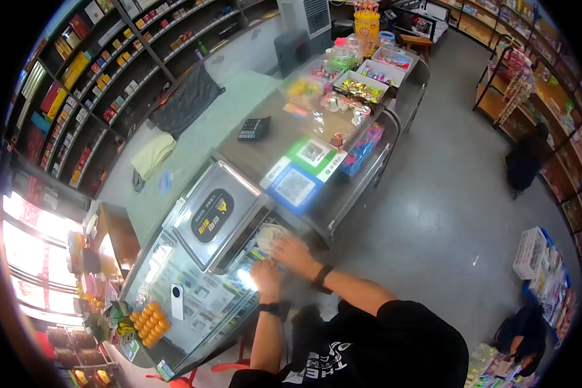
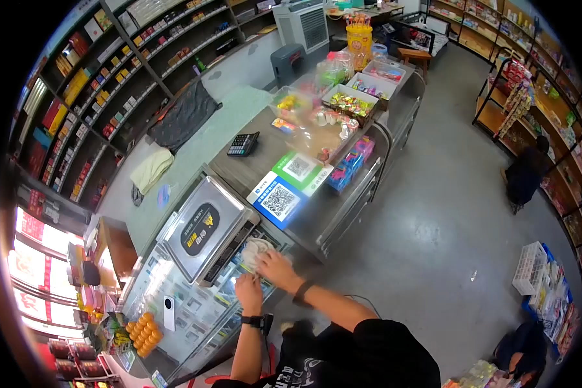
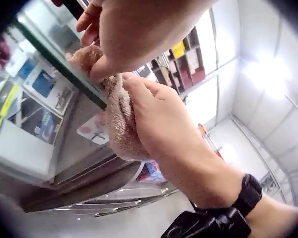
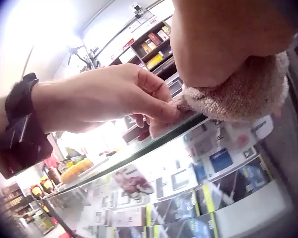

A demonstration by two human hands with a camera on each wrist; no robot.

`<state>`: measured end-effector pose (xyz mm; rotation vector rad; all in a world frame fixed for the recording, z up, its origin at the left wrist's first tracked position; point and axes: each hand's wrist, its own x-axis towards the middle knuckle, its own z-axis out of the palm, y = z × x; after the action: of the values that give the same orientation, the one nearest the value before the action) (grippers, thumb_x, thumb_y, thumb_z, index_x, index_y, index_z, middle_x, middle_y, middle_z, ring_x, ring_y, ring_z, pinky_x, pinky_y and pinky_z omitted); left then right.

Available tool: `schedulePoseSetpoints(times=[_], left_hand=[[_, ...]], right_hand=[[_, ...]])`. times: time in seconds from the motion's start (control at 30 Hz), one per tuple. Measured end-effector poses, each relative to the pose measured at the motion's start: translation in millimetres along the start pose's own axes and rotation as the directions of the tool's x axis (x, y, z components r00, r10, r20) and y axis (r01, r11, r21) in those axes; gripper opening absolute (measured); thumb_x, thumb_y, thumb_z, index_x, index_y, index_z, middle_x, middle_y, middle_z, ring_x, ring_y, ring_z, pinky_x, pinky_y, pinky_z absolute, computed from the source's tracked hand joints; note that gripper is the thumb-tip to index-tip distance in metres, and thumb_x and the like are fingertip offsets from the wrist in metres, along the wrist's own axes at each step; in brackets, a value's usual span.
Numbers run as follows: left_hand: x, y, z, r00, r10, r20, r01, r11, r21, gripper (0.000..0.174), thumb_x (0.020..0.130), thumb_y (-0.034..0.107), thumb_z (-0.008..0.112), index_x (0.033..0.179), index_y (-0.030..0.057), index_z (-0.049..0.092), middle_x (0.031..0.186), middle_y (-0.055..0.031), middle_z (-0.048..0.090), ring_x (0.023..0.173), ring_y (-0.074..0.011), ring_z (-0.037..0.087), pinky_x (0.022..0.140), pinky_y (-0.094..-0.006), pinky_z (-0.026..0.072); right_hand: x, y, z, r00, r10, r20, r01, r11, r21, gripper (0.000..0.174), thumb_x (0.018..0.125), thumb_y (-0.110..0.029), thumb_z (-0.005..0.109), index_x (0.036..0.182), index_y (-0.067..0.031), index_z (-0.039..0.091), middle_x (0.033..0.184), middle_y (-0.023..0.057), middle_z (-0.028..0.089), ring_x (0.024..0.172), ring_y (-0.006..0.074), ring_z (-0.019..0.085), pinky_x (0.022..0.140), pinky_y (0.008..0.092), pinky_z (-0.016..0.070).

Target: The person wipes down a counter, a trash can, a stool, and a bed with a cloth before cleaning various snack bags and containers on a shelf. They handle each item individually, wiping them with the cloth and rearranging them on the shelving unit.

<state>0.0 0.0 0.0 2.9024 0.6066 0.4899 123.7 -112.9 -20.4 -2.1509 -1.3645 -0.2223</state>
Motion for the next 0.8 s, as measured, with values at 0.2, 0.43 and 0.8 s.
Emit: schedulePoseSetpoints(times=[0.2, 0.43, 0.8], left_hand=[[-25, 39, -28, 0.967, -0.255, 0.003, 0.255, 0.966, -0.053, 0.022, 0.079, 0.006, 0.066, 0.100, 0.0021, 0.059, 0.096, -0.0175, 0.061, 0.094, -0.0408, 0.055, 0.084, -0.0504, 0.0435], [26, 101, 7, 0.991, -0.094, -0.091, 0.083, 0.990, -0.113, 0.032, 0.079, 0.007, 0.063, 0.109, -0.0020, 0.059, 0.097, -0.0202, 0.060, 0.098, -0.0418, 0.055, 0.084, -0.0510, 0.0440], [115, 178, 40, 0.993, -0.116, 0.034, 0.119, 0.987, -0.111, 0.034, 0.078, 0.007, 0.066, 0.111, 0.0059, 0.063, 0.091, -0.0141, 0.064, 0.093, -0.0379, 0.057, 0.083, -0.0491, 0.0412]], right_hand=[[-21, -14, -22, 0.988, -0.128, -0.085, 0.141, 0.974, 0.177, 0.043, 0.087, -0.026, 0.063, 0.125, -0.0065, 0.062, 0.127, 0.0044, 0.058, 0.115, 0.0243, 0.054, 0.093, 0.0368, 0.0490], [-12, 66, -53, 0.990, -0.099, -0.103, 0.111, 0.986, 0.124, 0.043, 0.088, -0.027, 0.065, 0.125, -0.0064, 0.062, 0.121, 0.0050, 0.060, 0.115, 0.0228, 0.054, 0.093, 0.0346, 0.0490], [12, 175, -115, 0.996, 0.009, -0.085, -0.006, 0.999, 0.034, 0.038, 0.090, -0.025, 0.062, 0.122, -0.0044, 0.062, 0.117, 0.0057, 0.060, 0.111, 0.0236, 0.055, 0.089, 0.0336, 0.0498]])
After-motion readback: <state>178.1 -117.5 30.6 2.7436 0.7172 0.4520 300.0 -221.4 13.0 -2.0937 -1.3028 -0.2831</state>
